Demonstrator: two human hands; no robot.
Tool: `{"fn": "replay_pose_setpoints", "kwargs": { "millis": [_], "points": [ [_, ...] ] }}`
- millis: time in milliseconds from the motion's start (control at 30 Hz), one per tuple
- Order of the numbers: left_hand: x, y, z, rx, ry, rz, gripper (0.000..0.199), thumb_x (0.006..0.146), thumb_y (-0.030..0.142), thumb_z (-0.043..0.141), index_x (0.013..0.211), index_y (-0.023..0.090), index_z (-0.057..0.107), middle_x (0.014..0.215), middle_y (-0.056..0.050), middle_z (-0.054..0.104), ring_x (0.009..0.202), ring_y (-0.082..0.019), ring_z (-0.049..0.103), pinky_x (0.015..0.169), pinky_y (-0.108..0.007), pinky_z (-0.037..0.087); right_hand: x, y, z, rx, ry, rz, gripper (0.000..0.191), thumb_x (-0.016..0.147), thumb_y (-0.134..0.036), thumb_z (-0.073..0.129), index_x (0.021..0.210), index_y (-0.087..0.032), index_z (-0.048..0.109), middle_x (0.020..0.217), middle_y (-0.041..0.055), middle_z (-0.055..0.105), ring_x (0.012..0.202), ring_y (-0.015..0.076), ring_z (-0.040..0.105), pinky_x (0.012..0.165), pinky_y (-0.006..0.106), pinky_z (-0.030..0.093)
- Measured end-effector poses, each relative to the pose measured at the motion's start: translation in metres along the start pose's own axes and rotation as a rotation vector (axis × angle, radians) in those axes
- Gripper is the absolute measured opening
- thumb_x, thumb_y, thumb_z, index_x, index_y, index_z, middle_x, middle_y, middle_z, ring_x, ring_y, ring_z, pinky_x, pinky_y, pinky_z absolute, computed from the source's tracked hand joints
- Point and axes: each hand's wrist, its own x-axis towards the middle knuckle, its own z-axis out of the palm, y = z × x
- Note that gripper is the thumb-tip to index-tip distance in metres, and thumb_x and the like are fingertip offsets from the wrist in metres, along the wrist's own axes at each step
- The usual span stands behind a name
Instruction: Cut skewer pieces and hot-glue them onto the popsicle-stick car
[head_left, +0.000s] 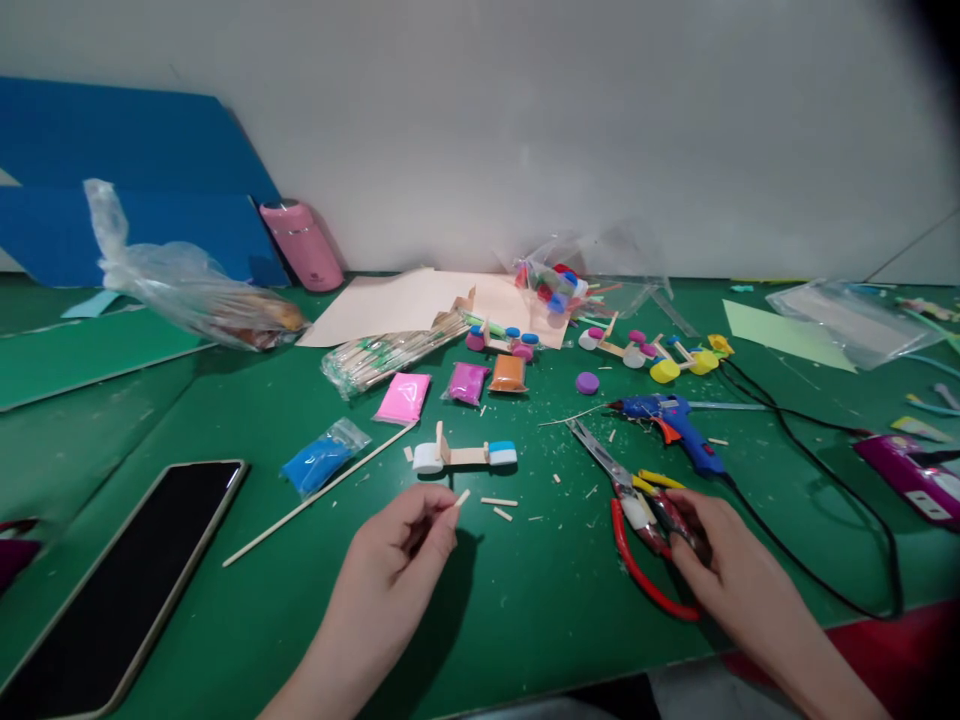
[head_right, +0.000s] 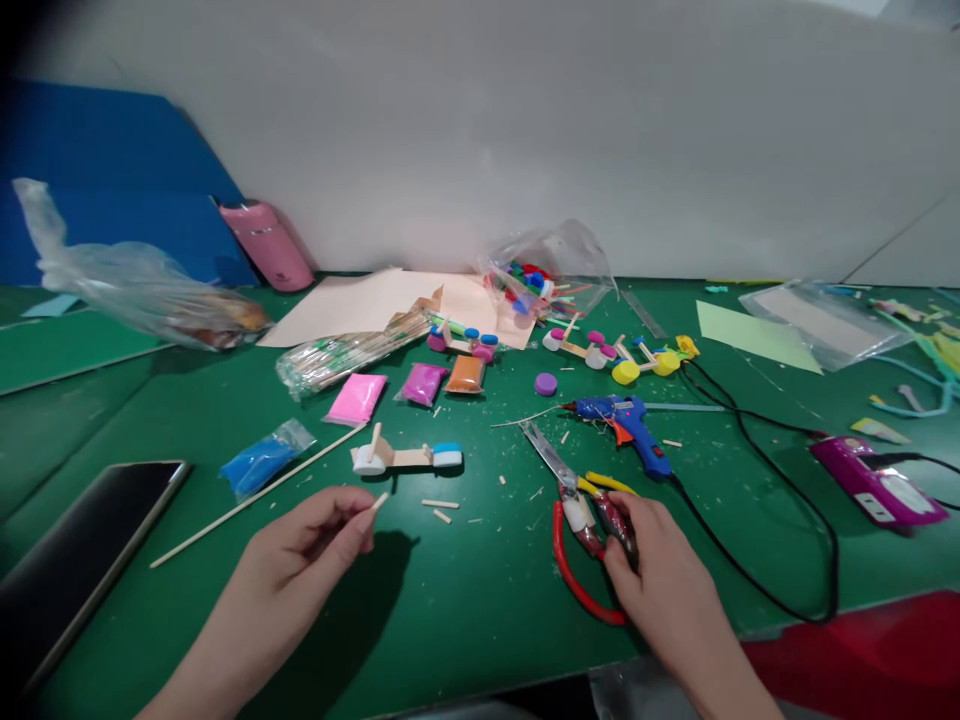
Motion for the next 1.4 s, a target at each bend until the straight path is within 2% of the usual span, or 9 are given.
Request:
{"fn": "replay_pose_setpoints", "kwargs": {
  "millis": [133, 300, 433, 600, 900, 1100, 1233, 1300, 1400],
  "points": [
    [0.001, 0.002, 0.0, -0.078, -0.076, -0.083, 0.016, 0.08, 0.033, 0.046, 0.077, 0.019, 0.054, 0.06, 0.004, 0.048, 0.056, -0.011, 0.044, 0.051, -0.019, 0.034, 0.006, 0.003, -0.002, -0.007, -0.017, -0.005, 0.031, 0.079, -0.032, 0.042, 0.105, -0.018, 0.048, 0.1, 0.0095, 0.056, 0.087, 0.0226, 0.057, 0.073, 0.036, 0.047],
    [0.001, 0.0, 0.005, -0.07, -0.098, -0.076, 0.018, 0.08, 0.032, 0.046, 0.071, 0.018, 0.054, 0.058, 0.004, 0.046, 0.056, -0.01, 0.042, 0.052, -0.019, 0.033, 0.007, -0.03, 0.002, 0.085, 0.181, -0.088, 0.023, 0.079, -0.032, 0.048, 0.098, -0.02, 0.053, 0.098, 0.0089, 0.056, 0.089, 0.023, 0.054, 0.076, 0.036, 0.044],
    [0.0, -0.003, 0.009, -0.125, -0.116, -0.108, 0.019, 0.079, 0.032, 0.047, 0.07, 0.017, 0.055, 0.057, 0.004, 0.046, 0.054, -0.01, 0.041, 0.049, -0.019, 0.031, 0.013, -0.089, 0.018, 0.163, 0.004, -0.293, 0.015, 0.083, -0.023, 0.045, 0.093, -0.02, 0.057, 0.088, 0.0053, 0.061, 0.083, 0.0181, 0.055, 0.073, 0.029, 0.043],
    [-0.001, -0.012, 0.014, -0.331, -0.114, -0.249, 0.023, 0.077, 0.037, 0.05, 0.072, 0.015, 0.058, 0.056, 0.003, 0.046, 0.049, -0.008, 0.038, 0.043, -0.018, 0.026, 0.026, -0.137, 0.034, -0.061, -0.162, -0.401, 0.015, 0.084, -0.023, 0.046, 0.081, -0.02, 0.06, 0.078, 0.0027, 0.062, 0.076, 0.0169, 0.055, 0.068, 0.026, 0.041],
    [-0.001, -0.016, 0.017, -0.435, -0.04, -0.268, 0.022, 0.075, 0.034, 0.055, 0.071, 0.012, 0.06, 0.056, 0.002, 0.05, 0.048, -0.006, 0.036, 0.046, -0.019, 0.027, 0.036, -0.151, 0.031, -0.293, -0.248, -0.472, 0.012, 0.083, -0.02, 0.048, 0.08, -0.016, 0.059, 0.077, 0.0075, 0.062, 0.073, 0.0234, 0.055, 0.056, 0.03, 0.04],
    [0.0, -0.012, 0.019, -0.477, -0.074, -0.291, 0.022, 0.076, 0.035, 0.052, 0.072, 0.014, 0.058, 0.056, 0.004, 0.048, 0.041, -0.005, 0.034, 0.04, -0.018, 0.023, 0.033, -0.148, 0.032, -0.35, -0.269, -0.513, 0.013, 0.082, -0.011, 0.046, 0.082, -0.016, 0.058, 0.079, 0.0074, 0.061, 0.075, 0.0235, 0.055, 0.058, 0.032, 0.042],
    [-0.001, -0.012, 0.017, -0.325, -0.044, -0.247, 0.024, 0.078, 0.036, 0.048, 0.083, 0.016, 0.059, 0.052, 0.004, 0.046, 0.043, -0.008, 0.039, 0.04, -0.019, 0.027, 0.037, -0.15, 0.028, -0.368, -0.3, -0.538, 0.014, 0.078, -0.006, 0.048, 0.079, -0.013, 0.06, 0.075, 0.0089, 0.063, 0.07, 0.0238, 0.058, 0.055, 0.031, 0.042],
    [-0.002, -0.011, 0.015, -0.106, 0.029, -0.086, 0.023, 0.08, 0.032, 0.046, 0.088, 0.016, 0.06, 0.061, 0.0, 0.054, 0.057, -0.013, 0.05, 0.052, -0.022, 0.038, 0.039, -0.153, 0.027, -0.369, -0.313, -0.566, 0.015, 0.076, -0.004, 0.049, 0.078, -0.012, 0.061, 0.073, 0.0099, 0.064, 0.067, 0.0238, 0.058, 0.054, 0.032, 0.042],
    [-0.003, -0.01, 0.016, 0.353, 0.089, 0.175, 0.024, 0.082, 0.025, 0.04, 0.091, 0.017, 0.06, 0.078, -0.006, 0.061, 0.074, -0.019, 0.055, 0.068, -0.029, 0.04, 0.04, -0.155, 0.024, -0.358, -0.311, -0.624, 0.015, 0.076, -0.003, 0.048, 0.079, -0.013, 0.06, 0.074, 0.0097, 0.063, 0.069, 0.024, 0.058, 0.057, 0.033, 0.043]
  ]
}}
